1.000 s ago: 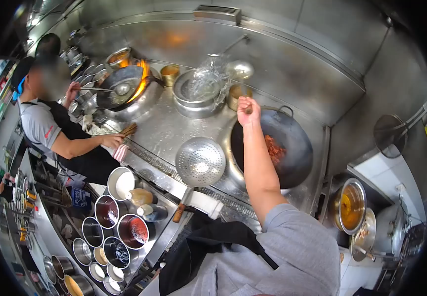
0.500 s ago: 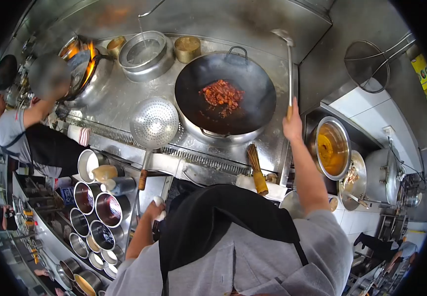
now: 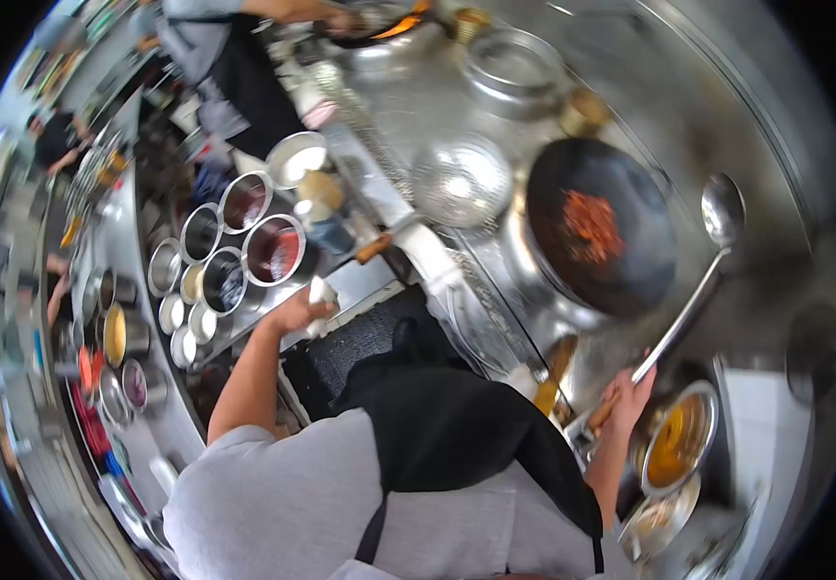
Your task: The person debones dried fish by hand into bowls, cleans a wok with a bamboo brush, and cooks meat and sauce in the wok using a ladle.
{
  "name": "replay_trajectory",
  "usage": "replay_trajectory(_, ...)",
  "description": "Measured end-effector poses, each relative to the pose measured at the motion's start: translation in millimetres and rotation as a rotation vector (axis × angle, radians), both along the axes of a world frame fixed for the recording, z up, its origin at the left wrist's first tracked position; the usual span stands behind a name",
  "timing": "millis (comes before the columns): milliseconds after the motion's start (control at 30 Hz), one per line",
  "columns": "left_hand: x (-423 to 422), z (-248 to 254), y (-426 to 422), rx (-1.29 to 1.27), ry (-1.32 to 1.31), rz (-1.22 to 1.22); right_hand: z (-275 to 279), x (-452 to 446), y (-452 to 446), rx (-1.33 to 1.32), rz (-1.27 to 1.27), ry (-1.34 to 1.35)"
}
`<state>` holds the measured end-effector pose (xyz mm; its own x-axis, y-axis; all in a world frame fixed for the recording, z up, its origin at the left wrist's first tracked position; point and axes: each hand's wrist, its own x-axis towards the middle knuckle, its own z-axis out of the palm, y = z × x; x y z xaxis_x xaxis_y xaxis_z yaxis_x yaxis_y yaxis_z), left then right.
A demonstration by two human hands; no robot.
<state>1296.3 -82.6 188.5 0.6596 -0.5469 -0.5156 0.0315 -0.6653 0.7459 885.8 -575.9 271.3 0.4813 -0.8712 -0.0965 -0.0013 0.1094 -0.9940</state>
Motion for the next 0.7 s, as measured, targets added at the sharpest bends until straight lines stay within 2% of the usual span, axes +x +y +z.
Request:
replay_trajectory(33,7,30,12,0.008,-0.037,0.072,9,17,22,0.029,0.100,-0.044)
replay_trajectory(67,19,41,26,-0.163,0.017,0.205,4,31,38,0.093,0.142,-0.044)
replay_trajectory(100,20,79,22,-0.196,0.022,0.426,13,50,58,0.158,0.209,0.036)
replay_trajectory(133,47,59,45,-0.297,-0.067,0.444,11,67,75,0.181,0.290,0.048)
replay_trajectory(167,56,72,42,-0.425,-0.110,0.578,2,82,84,0.270,0.395,0.082)
replay_trajectory(267,111,58,41,-0.550,-0.092,0.814,13,160,115,0.365,0.699,0.176)
replay_trajectory(300,130,42,36,-0.626,-0.067,0.893,3,186,117,0.380,0.850,0.140)
replay_trajectory(400,189,-15,19,-0.654,0.020,1.014,-10,269,140,0.380,0.997,0.239)
replay_trajectory(467,211,-28,3,-0.637,0.137,1.110,-12,327,151,0.252,1.120,0.292)
replay_trajectory(533,221,-23,-12,-0.569,0.269,1.161,12,382,168,-0.070,1.212,0.492)
replay_trajectory(567,220,-9,-20,-0.501,0.271,1.194,10,405,172,-0.073,1.209,0.500)
replay_trajectory(633,235,-30,-23,-0.527,0.330,1.173,-2,439,176,-0.498,1.303,0.596)
replay_trajectory(667,237,-29,-25,-0.493,0.333,1.150,-7,448,178,-0.498,1.301,0.601)
replay_trajectory(700,238,-28,-29,-0.458,0.334,1.128,-12,456,179,-0.657,1.307,0.520)
